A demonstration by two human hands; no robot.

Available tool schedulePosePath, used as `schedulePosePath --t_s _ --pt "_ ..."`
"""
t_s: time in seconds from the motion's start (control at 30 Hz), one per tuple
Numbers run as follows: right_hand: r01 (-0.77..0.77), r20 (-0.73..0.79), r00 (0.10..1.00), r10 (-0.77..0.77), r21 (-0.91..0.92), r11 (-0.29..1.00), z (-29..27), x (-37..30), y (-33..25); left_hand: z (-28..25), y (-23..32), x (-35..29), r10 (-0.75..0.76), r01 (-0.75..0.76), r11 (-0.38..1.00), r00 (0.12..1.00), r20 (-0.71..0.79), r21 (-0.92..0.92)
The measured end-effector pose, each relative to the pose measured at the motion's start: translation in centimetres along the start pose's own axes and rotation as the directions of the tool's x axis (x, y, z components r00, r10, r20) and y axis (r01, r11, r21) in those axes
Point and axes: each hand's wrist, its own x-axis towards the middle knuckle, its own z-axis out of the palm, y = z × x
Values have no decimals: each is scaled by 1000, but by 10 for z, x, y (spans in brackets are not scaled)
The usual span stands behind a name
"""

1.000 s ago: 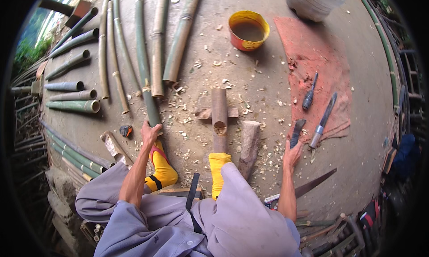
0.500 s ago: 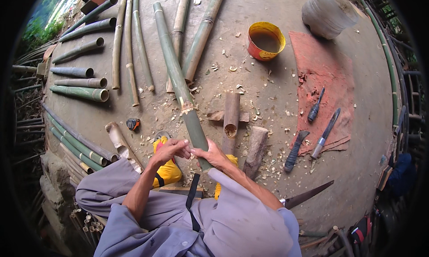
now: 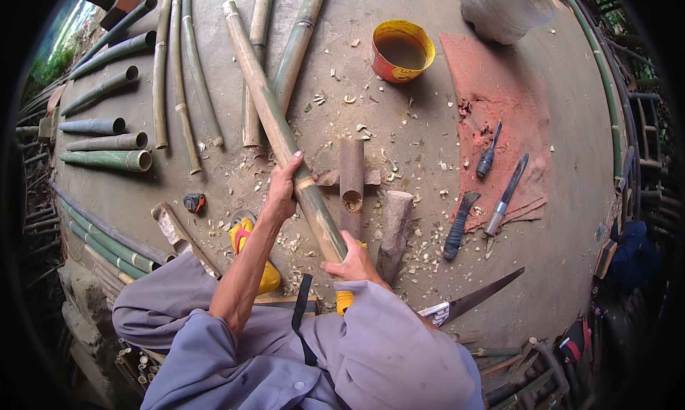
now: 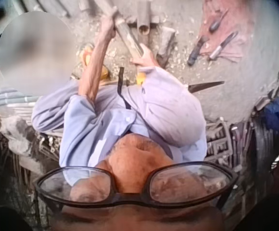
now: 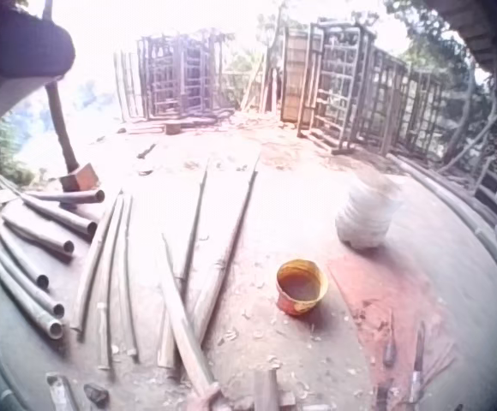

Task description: The person carves a hole into a bamboo pole using a knife and a wooden mallet, then saws the end of a second pole to match the first.

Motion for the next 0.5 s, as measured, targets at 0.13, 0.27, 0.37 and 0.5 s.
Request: schedulePosePath --t_s 0.13,0.27,0.37,0.5 --pt "64 110 991 -76 108 992 -10 -10 4 9 10 -12 -87 121 948 988 127 -295" --pt "187 -13 982 -187 10 982 -17 -23 7 33 14 -28 80 -55 985 986 150 -166" --pt "344 -186 886 -425 -351 871 -28 -9 -4 65 45 -39 270 -257 963 933 237 -87" --pt "283 -214 859 -466 -560 779 -47 24 -10 98 89 -59 362 -471 857 838 408 208"
